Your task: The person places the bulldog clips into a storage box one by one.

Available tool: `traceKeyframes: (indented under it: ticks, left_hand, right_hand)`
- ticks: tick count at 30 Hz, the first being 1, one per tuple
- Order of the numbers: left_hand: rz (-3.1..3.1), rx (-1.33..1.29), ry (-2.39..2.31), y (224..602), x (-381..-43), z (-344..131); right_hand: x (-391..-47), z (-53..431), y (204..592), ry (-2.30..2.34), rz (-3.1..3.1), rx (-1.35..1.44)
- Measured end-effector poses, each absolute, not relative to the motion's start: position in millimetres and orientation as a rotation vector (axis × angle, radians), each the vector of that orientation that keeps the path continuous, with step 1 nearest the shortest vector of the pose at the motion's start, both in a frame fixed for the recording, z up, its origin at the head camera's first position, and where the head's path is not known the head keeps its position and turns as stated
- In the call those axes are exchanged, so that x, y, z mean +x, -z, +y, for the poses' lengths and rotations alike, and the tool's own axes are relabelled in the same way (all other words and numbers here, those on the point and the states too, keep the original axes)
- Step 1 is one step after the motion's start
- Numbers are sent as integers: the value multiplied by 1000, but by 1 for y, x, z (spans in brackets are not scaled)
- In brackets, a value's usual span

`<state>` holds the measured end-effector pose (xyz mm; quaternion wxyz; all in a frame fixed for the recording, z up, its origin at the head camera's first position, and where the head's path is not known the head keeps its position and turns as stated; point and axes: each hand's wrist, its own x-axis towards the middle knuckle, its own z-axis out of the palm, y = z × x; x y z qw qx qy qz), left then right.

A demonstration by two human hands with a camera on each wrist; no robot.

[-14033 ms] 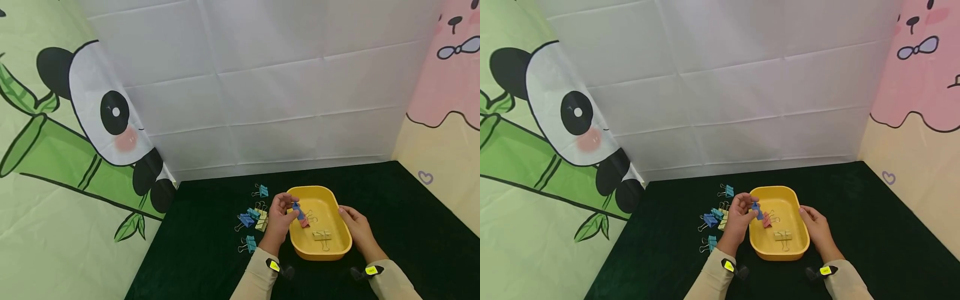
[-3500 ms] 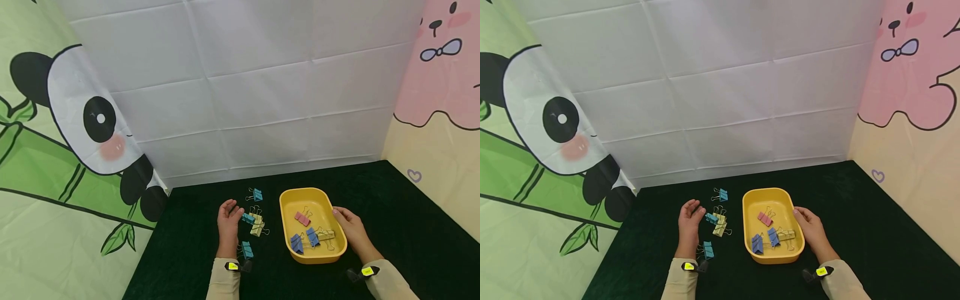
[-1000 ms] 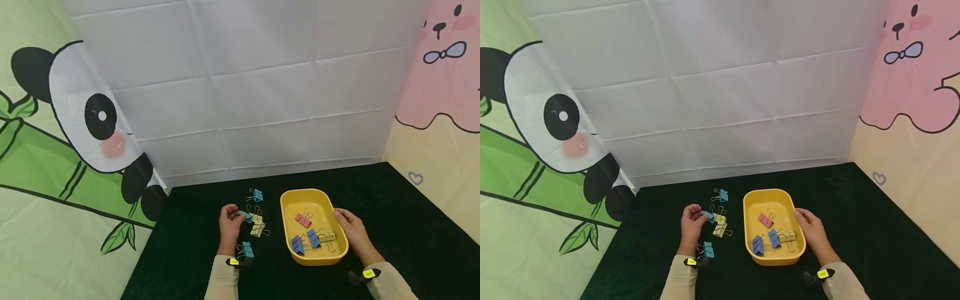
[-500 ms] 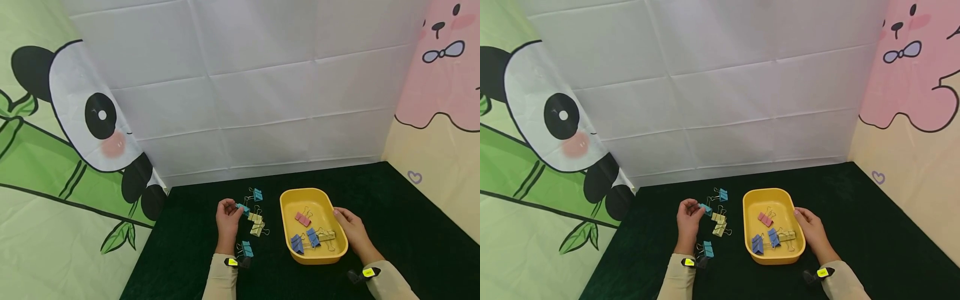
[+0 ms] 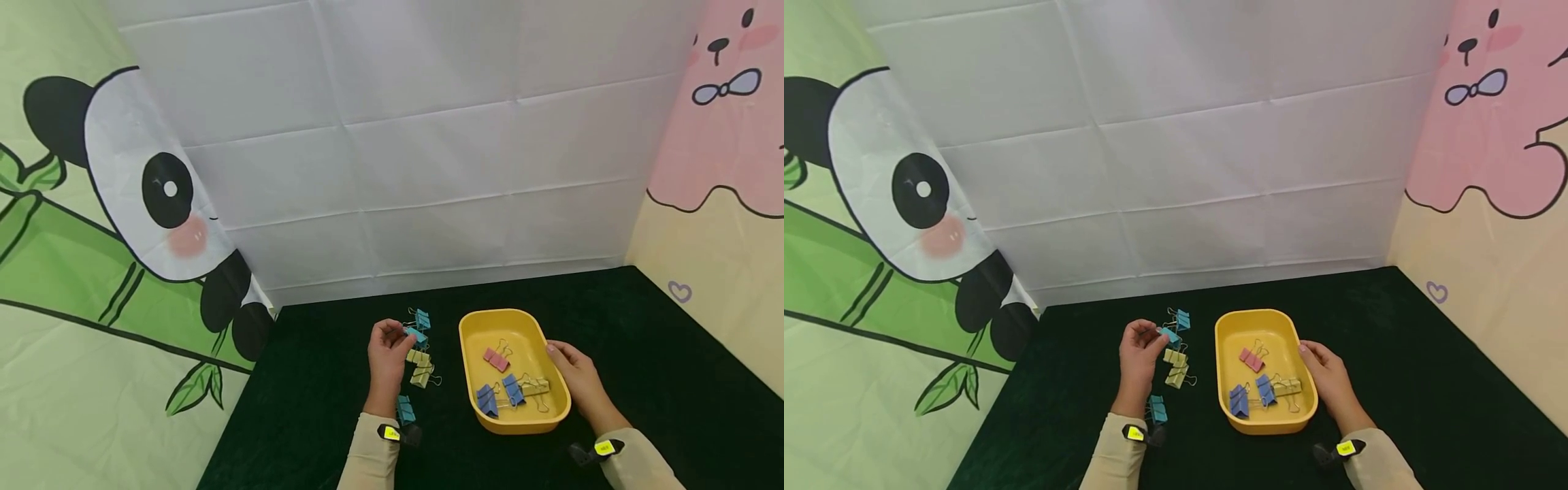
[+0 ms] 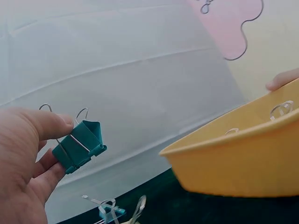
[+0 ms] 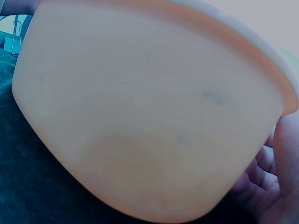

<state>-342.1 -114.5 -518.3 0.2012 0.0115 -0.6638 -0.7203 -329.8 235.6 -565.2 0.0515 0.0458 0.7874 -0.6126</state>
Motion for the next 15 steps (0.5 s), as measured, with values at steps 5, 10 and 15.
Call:
traceKeyframes:
  ticks: [5,10,15]
  left_hand:
    - [-1893,-26,2032,515,-338,-99]
    - [-1938,-88,2048,512,-332,-81]
    - [-1982,-126,2082,508,-326,-63]
  right_hand:
    - [-330,236,565,1863,2401,133]
    - [-330,237,566,1863,2396,136]
    - [-331,236,567,1866,2393,139]
